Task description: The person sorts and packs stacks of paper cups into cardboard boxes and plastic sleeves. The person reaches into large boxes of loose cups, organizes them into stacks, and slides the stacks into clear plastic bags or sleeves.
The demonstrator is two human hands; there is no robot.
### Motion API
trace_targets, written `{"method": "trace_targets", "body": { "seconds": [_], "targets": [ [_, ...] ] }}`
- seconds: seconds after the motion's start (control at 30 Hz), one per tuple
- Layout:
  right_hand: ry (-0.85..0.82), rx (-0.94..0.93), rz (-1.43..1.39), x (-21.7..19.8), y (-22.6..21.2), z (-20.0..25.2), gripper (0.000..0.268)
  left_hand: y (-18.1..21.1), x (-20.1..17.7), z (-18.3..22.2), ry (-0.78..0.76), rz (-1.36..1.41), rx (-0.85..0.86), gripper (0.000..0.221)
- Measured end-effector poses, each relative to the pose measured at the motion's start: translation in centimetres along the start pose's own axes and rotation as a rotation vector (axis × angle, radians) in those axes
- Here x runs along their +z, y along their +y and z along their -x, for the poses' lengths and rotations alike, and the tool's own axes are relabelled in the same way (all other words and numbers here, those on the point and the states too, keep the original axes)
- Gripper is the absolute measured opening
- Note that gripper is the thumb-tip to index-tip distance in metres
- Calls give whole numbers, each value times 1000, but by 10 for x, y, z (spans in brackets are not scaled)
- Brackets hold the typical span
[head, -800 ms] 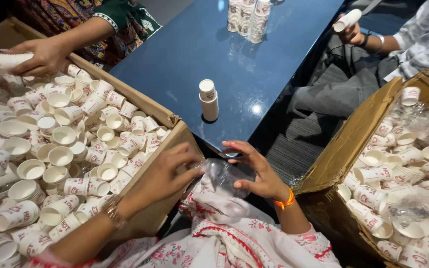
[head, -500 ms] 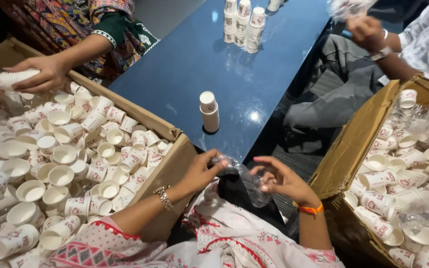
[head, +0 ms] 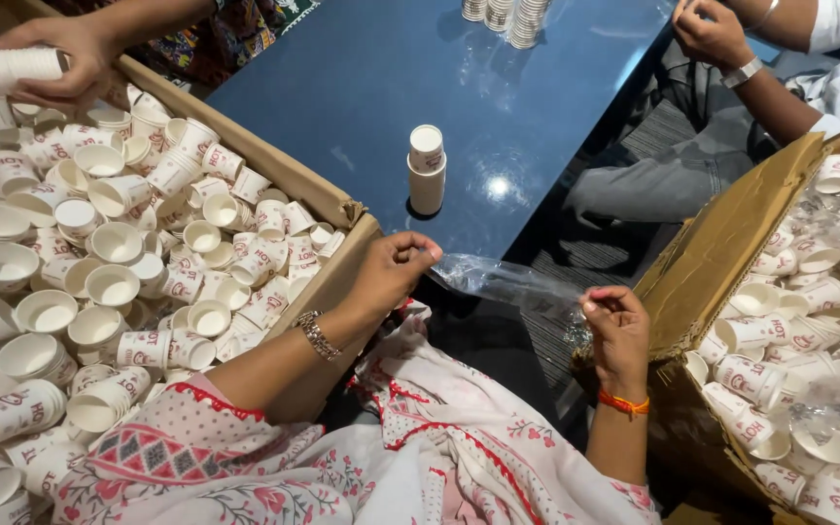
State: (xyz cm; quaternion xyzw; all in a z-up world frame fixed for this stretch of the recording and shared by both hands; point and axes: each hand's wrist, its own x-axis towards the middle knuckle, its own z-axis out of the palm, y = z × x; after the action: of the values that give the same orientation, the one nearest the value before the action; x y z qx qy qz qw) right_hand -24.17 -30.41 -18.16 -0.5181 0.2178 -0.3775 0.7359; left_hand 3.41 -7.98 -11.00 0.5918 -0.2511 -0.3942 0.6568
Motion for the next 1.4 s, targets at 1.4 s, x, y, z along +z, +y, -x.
{"method": "trace_targets", "body": {
  "seconds": [1.4],
  "targets": [
    [-148,169,-489,60,-6,-21,16,54,-13,-2,0,-230,407,26]
  ]
}}
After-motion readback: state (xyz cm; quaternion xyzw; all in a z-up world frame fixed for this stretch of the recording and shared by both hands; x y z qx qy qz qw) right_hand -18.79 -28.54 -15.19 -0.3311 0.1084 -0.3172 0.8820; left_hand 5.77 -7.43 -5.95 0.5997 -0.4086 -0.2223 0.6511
